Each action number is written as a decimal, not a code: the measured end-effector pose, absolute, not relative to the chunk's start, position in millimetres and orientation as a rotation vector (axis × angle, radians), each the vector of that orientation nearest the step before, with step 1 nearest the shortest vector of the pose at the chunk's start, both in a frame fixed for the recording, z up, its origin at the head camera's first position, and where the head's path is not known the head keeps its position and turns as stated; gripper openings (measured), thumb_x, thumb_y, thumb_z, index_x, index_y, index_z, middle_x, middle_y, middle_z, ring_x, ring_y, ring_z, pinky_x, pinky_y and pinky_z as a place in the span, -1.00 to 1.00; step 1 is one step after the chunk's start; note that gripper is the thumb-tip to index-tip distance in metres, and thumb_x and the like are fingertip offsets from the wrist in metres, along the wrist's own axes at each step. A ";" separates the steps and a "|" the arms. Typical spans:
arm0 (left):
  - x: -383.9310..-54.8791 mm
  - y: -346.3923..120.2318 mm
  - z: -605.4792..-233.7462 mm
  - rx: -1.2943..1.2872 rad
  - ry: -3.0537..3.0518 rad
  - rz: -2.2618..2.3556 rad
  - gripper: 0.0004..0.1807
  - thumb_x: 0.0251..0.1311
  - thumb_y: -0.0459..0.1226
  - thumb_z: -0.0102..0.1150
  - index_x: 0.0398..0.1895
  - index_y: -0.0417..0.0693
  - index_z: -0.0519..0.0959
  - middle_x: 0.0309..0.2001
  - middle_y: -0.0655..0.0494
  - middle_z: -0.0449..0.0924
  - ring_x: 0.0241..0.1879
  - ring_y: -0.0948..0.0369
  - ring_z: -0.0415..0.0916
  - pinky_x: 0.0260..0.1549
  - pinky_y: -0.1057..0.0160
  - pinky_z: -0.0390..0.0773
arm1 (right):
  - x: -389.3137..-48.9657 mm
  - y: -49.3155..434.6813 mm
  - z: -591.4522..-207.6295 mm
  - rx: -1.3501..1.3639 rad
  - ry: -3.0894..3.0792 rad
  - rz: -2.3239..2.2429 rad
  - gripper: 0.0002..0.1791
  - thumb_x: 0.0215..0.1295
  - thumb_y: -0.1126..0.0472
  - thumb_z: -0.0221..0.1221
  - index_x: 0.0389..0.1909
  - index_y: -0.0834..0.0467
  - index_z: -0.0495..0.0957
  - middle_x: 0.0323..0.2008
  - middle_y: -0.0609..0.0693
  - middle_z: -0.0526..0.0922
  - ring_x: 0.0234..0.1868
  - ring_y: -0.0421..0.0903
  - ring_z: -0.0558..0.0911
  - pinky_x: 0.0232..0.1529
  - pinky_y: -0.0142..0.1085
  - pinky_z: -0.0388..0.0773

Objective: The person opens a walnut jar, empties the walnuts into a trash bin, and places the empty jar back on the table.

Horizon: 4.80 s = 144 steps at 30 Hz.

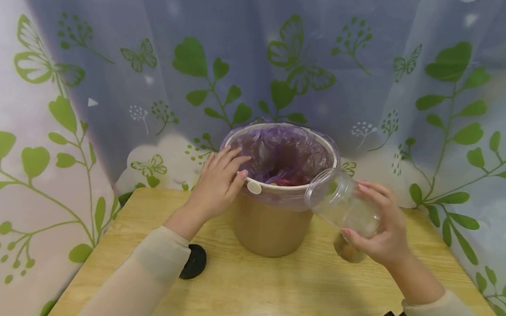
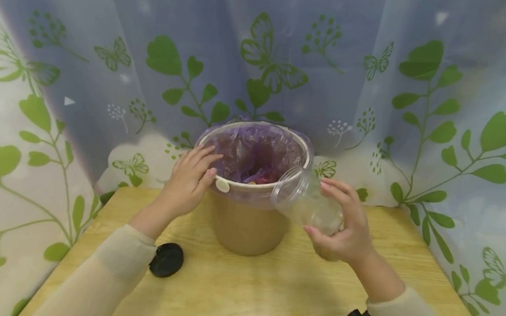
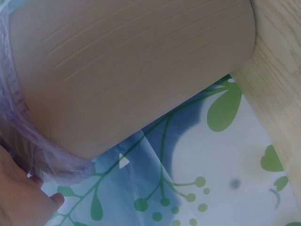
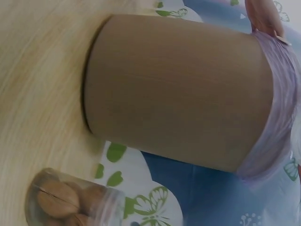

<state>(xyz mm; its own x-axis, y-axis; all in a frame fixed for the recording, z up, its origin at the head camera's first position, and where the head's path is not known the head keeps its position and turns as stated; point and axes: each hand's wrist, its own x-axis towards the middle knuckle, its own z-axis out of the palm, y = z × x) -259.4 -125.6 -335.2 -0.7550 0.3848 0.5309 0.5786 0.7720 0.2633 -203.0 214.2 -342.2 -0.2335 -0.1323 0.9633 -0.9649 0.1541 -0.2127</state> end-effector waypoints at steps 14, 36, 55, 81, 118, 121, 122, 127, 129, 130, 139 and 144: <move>-259.5 -126.6 -333.4 -0.712 -2.562 -0.550 -0.29 0.54 0.21 -0.59 0.47 0.08 0.32 0.53 0.00 0.15 0.56 0.01 -0.15 0.47 -0.18 -0.28 | -196.0 198.7 -364.7 1.171 -1.465 1.309 -0.18 0.09 0.01 0.48 0.03 0.62 0.40 0.12 0.28 0.54 0.23 0.02 0.49 0.30 -0.27 0.36; -261.2 -126.1 -333.6 -0.719 -2.549 -0.555 -0.22 0.51 0.25 -0.67 0.45 0.05 0.34 0.51 -0.01 0.16 0.56 -0.02 -0.13 0.46 -0.19 -0.28 | -197.5 200.2 -401.3 1.163 -1.573 1.412 -0.18 0.06 0.11 0.46 0.16 0.59 0.38 0.21 0.18 0.53 0.25 -0.01 0.46 0.33 -0.26 0.29; -261.0 -124.3 -335.5 -0.713 -2.533 -0.556 -0.26 0.53 0.23 -0.64 0.45 0.08 0.34 0.51 0.00 0.18 0.56 0.00 -0.12 0.47 -0.18 -0.26 | -199.6 208.9 -432.2 1.257 -1.680 1.612 -0.20 0.20 0.22 0.38 0.28 0.59 0.24 0.34 0.11 0.44 0.36 -0.05 0.41 0.38 -0.31 0.25; -259.8 -125.5 -335.4 -0.718 -2.525 -0.584 -0.29 0.54 0.20 -0.57 0.45 0.06 0.34 0.51 -0.02 0.17 0.56 -0.01 -0.14 0.47 -0.18 -0.28 | -196.6 207.6 -456.4 1.234 -2.115 1.970 -0.31 0.42 0.13 0.23 0.42 0.35 0.22 0.34 -0.11 0.43 0.29 -0.20 0.45 0.24 -0.35 0.42; -260.8 -126.0 -338.5 -0.719 -2.516 -0.591 -0.30 0.54 0.20 -0.57 0.45 0.06 0.34 0.51 -0.03 0.17 0.56 0.00 -0.15 0.47 -0.18 -0.30 | -203.1 189.3 -475.9 1.169 -2.418 1.893 -0.29 0.23 0.43 0.31 0.35 0.25 0.23 0.24 0.27 0.37 0.26 -0.18 0.45 0.26 -0.42 0.37; -261.0 -125.7 -338.3 -0.720 -2.513 -0.591 -0.29 0.54 0.20 -0.57 0.45 0.05 0.34 0.51 -0.03 0.17 0.56 0.00 -0.15 0.47 -0.18 -0.29 | -204.6 187.6 -477.9 1.140 -2.479 1.867 -0.26 0.22 0.35 0.35 0.38 0.18 0.22 0.28 0.21 0.34 0.29 -0.19 0.41 0.27 -0.44 0.34; -261.1 -125.4 -338.3 -0.719 -2.515 -0.588 -0.29 0.54 0.20 -0.59 0.45 0.06 0.34 0.51 -0.03 0.17 0.56 0.00 -0.15 0.47 -0.18 -0.29 | -205.2 187.3 -478.7 1.137 -2.493 1.856 -0.24 0.22 0.34 0.36 0.38 0.17 0.22 0.29 0.20 0.34 0.29 -0.19 0.41 0.27 -0.44 0.34; -261.6 -124.7 -337.4 -0.725 -2.510 -0.592 -0.27 0.54 0.21 -0.61 0.44 0.04 0.34 0.51 -0.03 0.17 0.56 0.01 -0.15 0.47 -0.18 -0.29 | -207.6 185.5 -481.9 1.125 -2.515 1.832 -0.21 0.19 0.30 0.40 0.40 0.13 0.22 0.30 0.16 0.35 0.30 -0.15 0.39 0.28 -0.44 0.33; -261.4 -124.8 -336.7 -0.725 -2.505 -0.594 -0.27 0.54 0.21 -0.61 0.44 0.04 0.34 0.51 -0.03 0.17 0.56 0.00 -0.15 0.47 -0.19 -0.29 | -208.5 183.9 -482.9 1.121 -2.511 1.830 -0.20 0.18 0.30 0.41 0.39 0.12 0.23 0.29 0.15 0.36 0.29 -0.14 0.41 0.28 -0.42 0.35; -261.3 -124.9 -336.5 -0.724 -2.502 -0.593 -0.27 0.54 0.21 -0.61 0.44 0.04 0.34 0.51 -0.03 0.17 0.56 0.00 -0.14 0.46 -0.20 -0.28 | -208.7 183.0 -483.5 1.119 -2.511 1.830 -0.20 0.17 0.30 0.42 0.39 0.12 0.24 0.28 0.14 0.37 0.28 -0.14 0.41 0.27 -0.41 0.36; -261.7 -125.9 -338.6 -0.717 -2.513 -0.588 -0.27 0.53 0.21 -0.62 0.44 0.05 0.34 0.51 -0.03 0.17 0.56 0.01 -0.15 0.47 -0.19 -0.28 | -205.0 176.3 -488.5 1.111 -2.552 1.766 -0.21 0.14 0.25 0.45 0.37 0.10 0.28 0.26 0.10 0.42 0.25 -0.09 0.45 0.25 -0.34 0.41; -261.3 -125.8 -338.3 -0.715 -2.507 -0.588 -0.27 0.54 0.21 -0.60 0.44 0.05 0.35 0.51 -0.03 0.18 0.56 0.00 -0.14 0.47 -0.18 -0.28 | -202.3 171.9 -489.5 1.111 -2.608 1.703 -0.21 0.16 0.20 0.44 0.38 0.03 0.29 0.27 0.05 0.42 0.24 0.00 0.43 0.23 -0.25 0.45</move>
